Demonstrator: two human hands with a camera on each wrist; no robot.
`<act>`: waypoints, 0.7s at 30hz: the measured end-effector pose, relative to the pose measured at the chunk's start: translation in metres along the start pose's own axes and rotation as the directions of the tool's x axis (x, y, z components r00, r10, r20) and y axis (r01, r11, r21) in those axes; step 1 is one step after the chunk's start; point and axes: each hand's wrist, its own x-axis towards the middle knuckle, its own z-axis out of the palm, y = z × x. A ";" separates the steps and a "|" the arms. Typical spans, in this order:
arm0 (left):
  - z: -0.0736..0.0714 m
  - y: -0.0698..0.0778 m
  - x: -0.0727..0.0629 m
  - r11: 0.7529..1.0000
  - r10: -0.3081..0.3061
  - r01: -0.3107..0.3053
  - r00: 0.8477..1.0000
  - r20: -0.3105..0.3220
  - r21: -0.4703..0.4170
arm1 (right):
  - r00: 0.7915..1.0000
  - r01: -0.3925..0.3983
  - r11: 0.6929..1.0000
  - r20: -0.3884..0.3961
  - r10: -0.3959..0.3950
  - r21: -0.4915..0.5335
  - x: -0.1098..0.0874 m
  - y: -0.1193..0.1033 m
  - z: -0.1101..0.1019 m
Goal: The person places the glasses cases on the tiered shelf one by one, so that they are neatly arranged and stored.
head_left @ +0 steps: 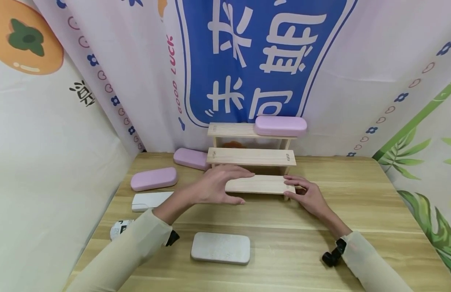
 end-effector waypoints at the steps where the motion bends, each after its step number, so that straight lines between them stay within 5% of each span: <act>1: 0.002 -0.001 -0.004 1.000 -0.001 0.001 1.000 -0.001 -0.004 | 1.000 0.004 1.000 0.001 -0.004 0.006 0.000 0.000 0.000; 12: 0.018 -0.006 -0.037 1.000 -0.008 0.008 1.000 0.001 -0.003 | 1.000 -0.013 0.999 0.001 0.013 0.041 -0.002 -0.001 0.000; 21: 0.037 -0.004 -0.060 0.994 -0.110 0.109 0.988 0.108 0.009 | 1.000 -0.020 0.999 -0.002 0.020 0.027 -0.001 0.002 0.000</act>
